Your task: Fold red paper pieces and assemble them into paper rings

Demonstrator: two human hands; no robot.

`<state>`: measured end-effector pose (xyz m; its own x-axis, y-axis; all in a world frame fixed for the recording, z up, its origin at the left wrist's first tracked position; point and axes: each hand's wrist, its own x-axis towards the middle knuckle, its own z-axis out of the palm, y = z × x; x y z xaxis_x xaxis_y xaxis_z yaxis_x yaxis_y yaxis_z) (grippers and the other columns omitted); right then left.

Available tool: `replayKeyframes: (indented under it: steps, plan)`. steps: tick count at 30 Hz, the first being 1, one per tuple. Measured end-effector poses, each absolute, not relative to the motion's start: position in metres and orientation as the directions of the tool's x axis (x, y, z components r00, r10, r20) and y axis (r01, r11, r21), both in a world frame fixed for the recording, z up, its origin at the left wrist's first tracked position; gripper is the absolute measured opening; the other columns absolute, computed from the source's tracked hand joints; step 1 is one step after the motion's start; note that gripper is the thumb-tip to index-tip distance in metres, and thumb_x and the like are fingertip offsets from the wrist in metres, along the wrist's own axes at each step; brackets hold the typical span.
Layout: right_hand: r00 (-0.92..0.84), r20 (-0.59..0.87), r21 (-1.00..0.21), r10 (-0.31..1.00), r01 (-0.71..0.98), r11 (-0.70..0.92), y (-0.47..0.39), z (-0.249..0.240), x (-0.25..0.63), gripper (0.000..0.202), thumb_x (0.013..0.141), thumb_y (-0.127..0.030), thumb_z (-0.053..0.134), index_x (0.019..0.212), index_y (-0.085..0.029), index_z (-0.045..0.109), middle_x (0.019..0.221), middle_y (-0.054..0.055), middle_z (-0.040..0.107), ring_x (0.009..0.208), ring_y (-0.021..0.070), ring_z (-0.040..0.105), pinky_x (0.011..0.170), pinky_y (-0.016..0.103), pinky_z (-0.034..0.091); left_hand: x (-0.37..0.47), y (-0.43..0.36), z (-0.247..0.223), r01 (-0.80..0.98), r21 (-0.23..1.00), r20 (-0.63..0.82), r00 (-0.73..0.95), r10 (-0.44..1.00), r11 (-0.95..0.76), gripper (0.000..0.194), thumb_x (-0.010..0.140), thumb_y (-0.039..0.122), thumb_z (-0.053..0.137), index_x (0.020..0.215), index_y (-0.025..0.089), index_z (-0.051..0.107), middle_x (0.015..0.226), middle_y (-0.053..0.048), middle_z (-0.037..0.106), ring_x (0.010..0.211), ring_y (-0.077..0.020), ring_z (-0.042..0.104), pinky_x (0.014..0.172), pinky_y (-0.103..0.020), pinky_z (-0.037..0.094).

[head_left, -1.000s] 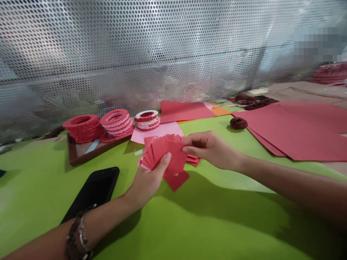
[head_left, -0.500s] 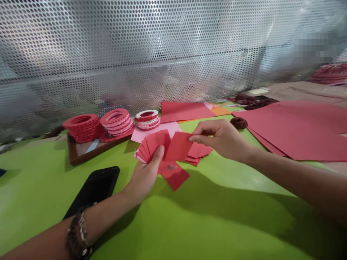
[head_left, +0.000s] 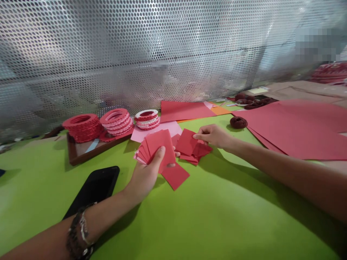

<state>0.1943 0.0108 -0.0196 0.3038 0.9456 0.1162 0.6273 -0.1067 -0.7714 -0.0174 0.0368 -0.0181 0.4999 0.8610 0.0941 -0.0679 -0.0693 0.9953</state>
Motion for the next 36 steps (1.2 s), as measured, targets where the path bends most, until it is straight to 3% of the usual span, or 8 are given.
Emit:
replayKeyframes:
  steps: [4, 7, 10, 17, 22, 26, 30, 36]
  plan:
    - [0.156, 0.431, -0.605, 0.889, 0.78, 0.156, 0.006, -0.014, 0.191, 0.029, 0.074, -0.029, 0.055, 0.051, -0.016, 0.043, 0.044, -0.005, 0.042, 0.04, 0.0046, 0.034, 0.039, 0.019, 0.026, -0.017, 0.037, -0.016, 0.019, 0.993, 0.097, 0.39, 0.916, -0.113, 0.017, 0.075, 0.03, 0.056, 0.085, 0.019, 0.064, 0.083, -0.003, 0.071, 0.084, -0.0221, 0.064, 0.063, -0.024, 0.055]
    - [-0.336, 0.721, 0.029, 0.607, 0.889, 0.457, -0.006, -0.005, 0.179, 0.025, 0.079, -0.024, 0.051, 0.056, -0.017, 0.046, 0.052, -0.002, 0.048, 0.048, 0.0077, 0.039, 0.047, 0.022, 0.032, -0.018, 0.038, -0.017, 0.056, 0.987, 0.123, 0.318, 0.94, -0.148, 0.016, 0.074, 0.03, 0.056, 0.086, 0.021, 0.063, 0.092, -0.002, 0.069, 0.092, -0.0217, 0.061, 0.072, -0.024, 0.053]
    - [-0.701, 0.614, 0.546, 0.362, 0.709, 0.447, -0.019, 0.003, 0.165, 0.026, 0.081, -0.016, 0.046, 0.055, -0.018, 0.046, 0.052, -0.003, 0.048, 0.049, 0.0089, 0.036, 0.053, 0.024, 0.033, -0.018, 0.041, -0.023, 0.005, 0.986, 0.158, 0.289, 0.944, -0.166, 0.02, 0.074, 0.031, 0.057, 0.091, 0.022, 0.061, 0.1, -0.002, 0.066, 0.094, -0.0204, 0.061, 0.077, -0.025, 0.051]
    - [-0.783, 0.485, 0.728, 0.39, 0.608, 0.316, -0.02, 0.003, 0.163, 0.028, 0.087, -0.015, 0.037, 0.061, -0.018, 0.049, 0.056, -0.003, 0.049, 0.051, 0.0098, 0.038, 0.055, 0.026, 0.031, -0.017, 0.041, -0.023, 0.005, 0.985, 0.162, 0.263, 0.951, -0.17, 0.02, 0.074, 0.033, 0.057, 0.09, 0.022, 0.061, 0.099, -0.002, 0.067, 0.091, -0.0203, 0.062, 0.074, -0.025, 0.053]
    - [-0.698, 0.236, 0.577, 0.676, 0.66, 0.481, -0.005, -0.012, 0.18, 0.026, 0.087, -0.018, 0.038, 0.067, -0.017, 0.055, 0.065, 0.001, 0.053, 0.059, 0.011, 0.045, 0.06, 0.027, 0.03, -0.019, 0.035, -0.013, 0.117, 0.984, 0.095, 0.295, 0.951, -0.134, 0.018, 0.073, 0.037, 0.056, 0.081, 0.023, 0.064, 0.087, -0.003, 0.07, 0.083, -0.0247, 0.064, 0.059, -0.027, 0.055]
    - [-0.451, 0.296, 0.109, 0.842, 0.892, 0.44, -0.01, -0.007, 0.173, 0.028, 0.087, -0.034, 0.037, 0.08, -0.015, 0.057, 0.074, 0.005, 0.056, 0.062, 0.0127, 0.048, 0.06, 0.027, 0.033, -0.019, 0.033, -0.008, 0.121, 0.979, 0.109, 0.366, 0.924, -0.163, 0.012, 0.071, 0.032, 0.059, 0.076, 0.023, 0.064, 0.079, -0.002, 0.071, 0.078, -0.0237, 0.065, 0.059, -0.026, 0.054]
    - [-0.207, 0.376, -0.451, 0.903, 0.811, 0.373, -0.021, 0.002, 0.146, 0.026, 0.084, -0.036, 0.042, 0.094, -0.013, 0.051, 0.074, 0.004, 0.056, 0.06, 0.011, 0.048, 0.054, 0.022, 0.035, -0.017, 0.03, -0.01, 0.095, 0.985, 0.083, 0.454, 0.887, -0.141, 0.008, 0.07, 0.022, 0.058, 0.075, 0.022, 0.063, 0.077, -0.001, 0.071, 0.066, -0.0194, 0.066, 0.055, -0.024, 0.053]
    - [0.007, 0.36, -0.762, 0.933, 0.579, 0.29, -0.022, -0.007, 0.129, 0.017, 0.077, -0.028, 0.053, 0.067, -0.015, 0.05, 0.06, -0.001, 0.049, 0.053, 0.0077, 0.042, 0.048, 0.021, 0.033, -0.017, 0.026, -0.012, 0.112, 0.978, 0.094, 0.523, 0.847, -0.177, 0.007, 0.067, 0.025, 0.059, 0.07, 0.021, 0.064, 0.07, -0.001, 0.07, 0.063, -0.0187, 0.064, 0.057, -0.024, 0.052]
